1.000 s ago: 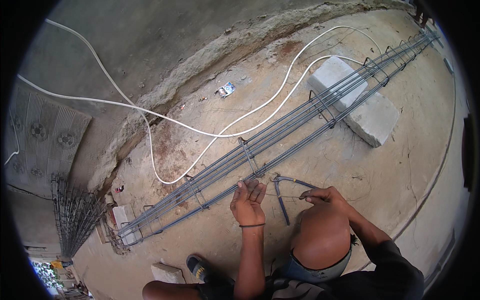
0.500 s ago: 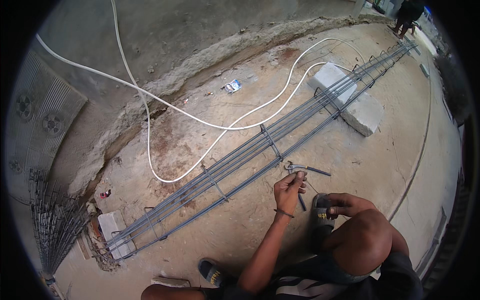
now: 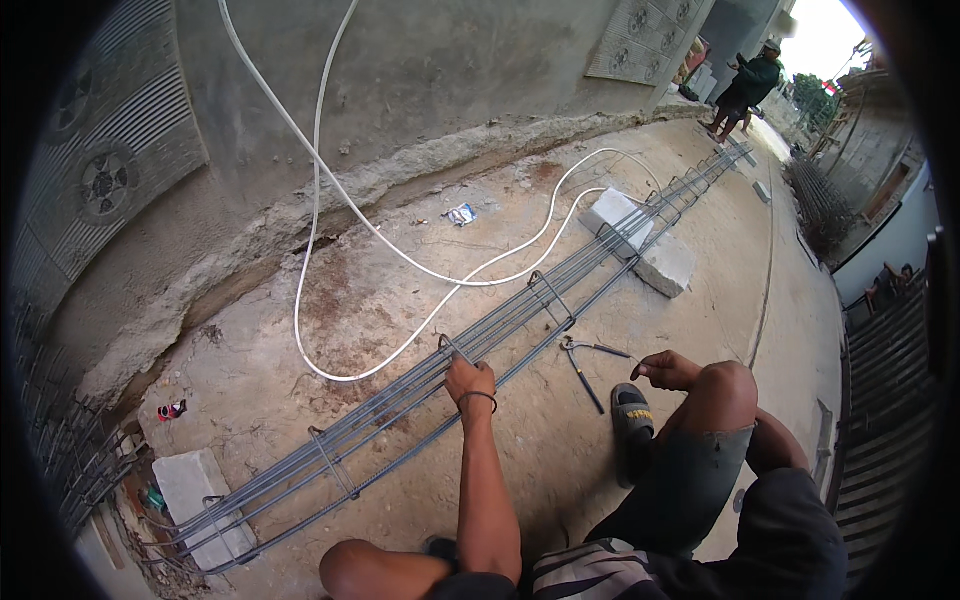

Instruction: The person secures rebar segments together by hand and with pliers, wrapping wire around the intersections and twisting it tight.

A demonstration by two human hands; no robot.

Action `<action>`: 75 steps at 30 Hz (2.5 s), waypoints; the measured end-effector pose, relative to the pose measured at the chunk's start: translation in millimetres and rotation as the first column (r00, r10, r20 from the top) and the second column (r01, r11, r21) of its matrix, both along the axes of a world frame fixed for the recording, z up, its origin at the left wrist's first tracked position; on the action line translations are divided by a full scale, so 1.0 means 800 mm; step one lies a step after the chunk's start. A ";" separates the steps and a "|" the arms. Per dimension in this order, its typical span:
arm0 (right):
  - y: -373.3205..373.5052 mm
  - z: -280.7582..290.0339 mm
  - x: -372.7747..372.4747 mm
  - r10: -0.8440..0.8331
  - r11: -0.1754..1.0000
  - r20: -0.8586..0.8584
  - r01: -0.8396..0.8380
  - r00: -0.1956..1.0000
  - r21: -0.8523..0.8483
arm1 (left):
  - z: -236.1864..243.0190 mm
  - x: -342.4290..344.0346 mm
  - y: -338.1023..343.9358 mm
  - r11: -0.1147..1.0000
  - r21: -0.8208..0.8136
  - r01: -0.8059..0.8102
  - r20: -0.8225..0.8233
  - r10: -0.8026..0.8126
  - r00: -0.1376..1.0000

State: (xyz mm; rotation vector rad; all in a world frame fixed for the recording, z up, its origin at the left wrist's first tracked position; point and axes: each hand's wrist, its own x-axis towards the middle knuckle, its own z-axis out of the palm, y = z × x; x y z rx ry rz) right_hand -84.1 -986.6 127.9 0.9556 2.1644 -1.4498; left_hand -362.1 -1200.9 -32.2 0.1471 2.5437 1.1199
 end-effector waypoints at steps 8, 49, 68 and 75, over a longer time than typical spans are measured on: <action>-0.090 0.023 -0.027 0.062 0.950 -0.064 -0.079 0.996 -0.303 | -0.023 -0.015 0.001 0.851 0.524 -0.036 0.318 -0.156 0.935; -0.118 -0.215 -0.183 0.312 0.950 -0.592 -0.261 0.743 0.174 | 0.014 0.057 -0.046 0.962 0.269 0.052 -0.197 0.002 0.980; -0.129 -0.158 -0.194 0.422 0.894 -0.486 -0.261 0.766 0.365 | 0.020 0.104 -0.076 0.918 0.041 0.394 -0.705 -0.253 0.663; -0.126 -0.151 -0.205 0.453 0.886 -0.502 -0.312 0.737 0.342 | 0.016 0.096 -0.097 0.878 0.070 0.473 -0.625 -0.331 0.707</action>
